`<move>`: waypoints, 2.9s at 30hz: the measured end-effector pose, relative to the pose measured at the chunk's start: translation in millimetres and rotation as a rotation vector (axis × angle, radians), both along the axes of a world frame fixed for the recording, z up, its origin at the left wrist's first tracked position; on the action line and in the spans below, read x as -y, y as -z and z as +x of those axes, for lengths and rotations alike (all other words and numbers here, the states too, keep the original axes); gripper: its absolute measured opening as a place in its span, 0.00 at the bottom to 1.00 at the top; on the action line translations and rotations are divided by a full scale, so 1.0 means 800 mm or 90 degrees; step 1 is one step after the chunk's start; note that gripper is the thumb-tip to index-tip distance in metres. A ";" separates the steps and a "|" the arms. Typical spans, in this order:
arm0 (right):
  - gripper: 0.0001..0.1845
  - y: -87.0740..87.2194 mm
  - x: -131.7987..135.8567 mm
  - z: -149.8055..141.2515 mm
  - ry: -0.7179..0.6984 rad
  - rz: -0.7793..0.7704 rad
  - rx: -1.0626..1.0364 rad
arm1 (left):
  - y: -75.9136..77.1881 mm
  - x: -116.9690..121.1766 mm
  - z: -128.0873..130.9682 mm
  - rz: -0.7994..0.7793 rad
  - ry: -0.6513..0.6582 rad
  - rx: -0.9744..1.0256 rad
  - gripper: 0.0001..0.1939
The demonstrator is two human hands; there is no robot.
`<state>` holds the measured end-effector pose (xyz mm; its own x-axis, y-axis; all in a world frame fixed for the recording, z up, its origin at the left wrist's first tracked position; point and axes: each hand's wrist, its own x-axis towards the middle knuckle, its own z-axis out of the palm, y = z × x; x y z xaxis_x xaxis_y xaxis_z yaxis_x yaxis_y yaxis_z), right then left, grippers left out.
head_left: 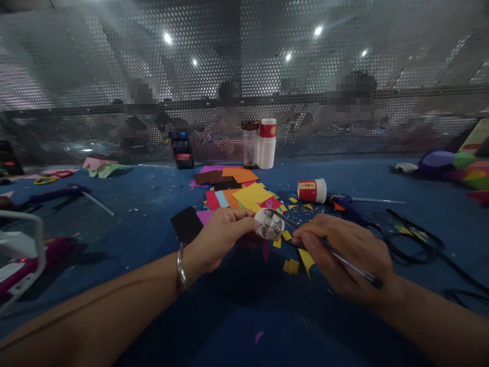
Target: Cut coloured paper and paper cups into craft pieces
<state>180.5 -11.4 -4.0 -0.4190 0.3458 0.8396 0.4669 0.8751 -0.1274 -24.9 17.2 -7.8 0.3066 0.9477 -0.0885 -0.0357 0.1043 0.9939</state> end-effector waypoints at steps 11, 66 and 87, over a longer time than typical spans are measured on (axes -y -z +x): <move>0.08 0.003 0.002 0.004 -0.014 -0.028 0.067 | -0.001 0.004 0.004 -0.005 0.013 -0.012 0.05; 0.09 -0.004 0.001 0.007 0.001 -0.021 0.019 | 0.000 0.001 0.001 0.002 -0.005 -0.024 0.06; 0.08 -0.002 -0.009 0.001 0.002 -0.063 0.028 | 0.001 -0.003 0.002 -0.060 -0.032 0.078 0.04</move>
<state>181.6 -4.6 -2.7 -0.4534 0.4273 0.7822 0.4773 0.8576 -0.1918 -23.3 19.6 -8.7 0.2735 0.9512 -0.1426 -0.1643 0.1923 0.9675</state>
